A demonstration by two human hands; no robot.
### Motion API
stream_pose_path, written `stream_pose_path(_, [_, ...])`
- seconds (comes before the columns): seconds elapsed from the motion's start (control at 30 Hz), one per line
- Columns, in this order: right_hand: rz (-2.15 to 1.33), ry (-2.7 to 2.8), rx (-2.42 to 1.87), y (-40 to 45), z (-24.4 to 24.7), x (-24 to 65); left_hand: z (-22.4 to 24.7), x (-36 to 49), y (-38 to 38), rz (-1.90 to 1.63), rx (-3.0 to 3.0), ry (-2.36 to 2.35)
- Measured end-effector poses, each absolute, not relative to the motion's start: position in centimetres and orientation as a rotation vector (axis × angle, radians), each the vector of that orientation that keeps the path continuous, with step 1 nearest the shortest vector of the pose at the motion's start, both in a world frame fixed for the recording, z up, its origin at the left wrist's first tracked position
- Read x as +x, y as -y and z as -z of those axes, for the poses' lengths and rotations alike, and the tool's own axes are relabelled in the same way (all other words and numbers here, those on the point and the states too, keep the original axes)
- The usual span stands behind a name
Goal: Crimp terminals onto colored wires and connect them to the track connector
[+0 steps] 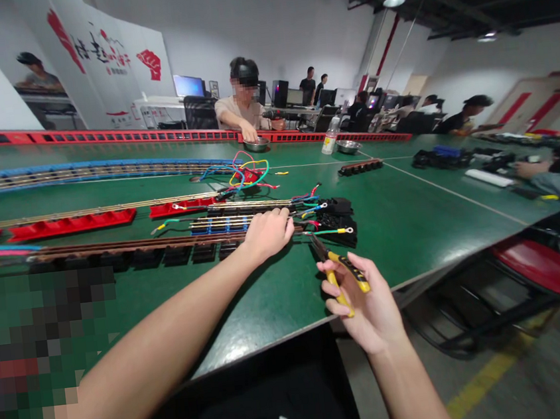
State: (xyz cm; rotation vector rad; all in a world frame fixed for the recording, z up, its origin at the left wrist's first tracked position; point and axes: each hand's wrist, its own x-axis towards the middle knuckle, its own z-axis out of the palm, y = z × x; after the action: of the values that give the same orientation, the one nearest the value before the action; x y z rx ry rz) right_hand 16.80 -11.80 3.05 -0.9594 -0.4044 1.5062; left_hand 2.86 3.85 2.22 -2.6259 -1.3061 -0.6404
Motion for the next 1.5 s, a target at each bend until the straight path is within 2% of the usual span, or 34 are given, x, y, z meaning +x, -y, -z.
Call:
stream_pose_path(0.23, [-1.203, 0.692, -1.052, 11.3, -3.4, 16.5, -2.5, 2.7, -3.7, 0.638, -2.634, 1.384])
stream_pose_path(0.57, [-1.412, 0.635, -0.964, 8.2, -2.1, 17.7, -2.5, 2.8, -3.7, 0.654, -2.605, 1.358])
stream_pose_path(0.8, [-1.394, 0.747, -0.954, 7.8, -2.5, 19.3, -2.6, 2.7, -3.9, 0.700, -2.572, 1.272])
stream_pose_path(1.1, [-1.251, 0.886, -1.067, 7.2, -0.9, 18.2, -4.7, -1.4, -7.7, 0.753, -2.440, 1.627])
stream_pose_path(1.5, [-1.068, 0.981, -1.161, 7.2, 0.2, 17.2, -4.0, -6.2, -11.1, 0.600, -3.175, 1.336])
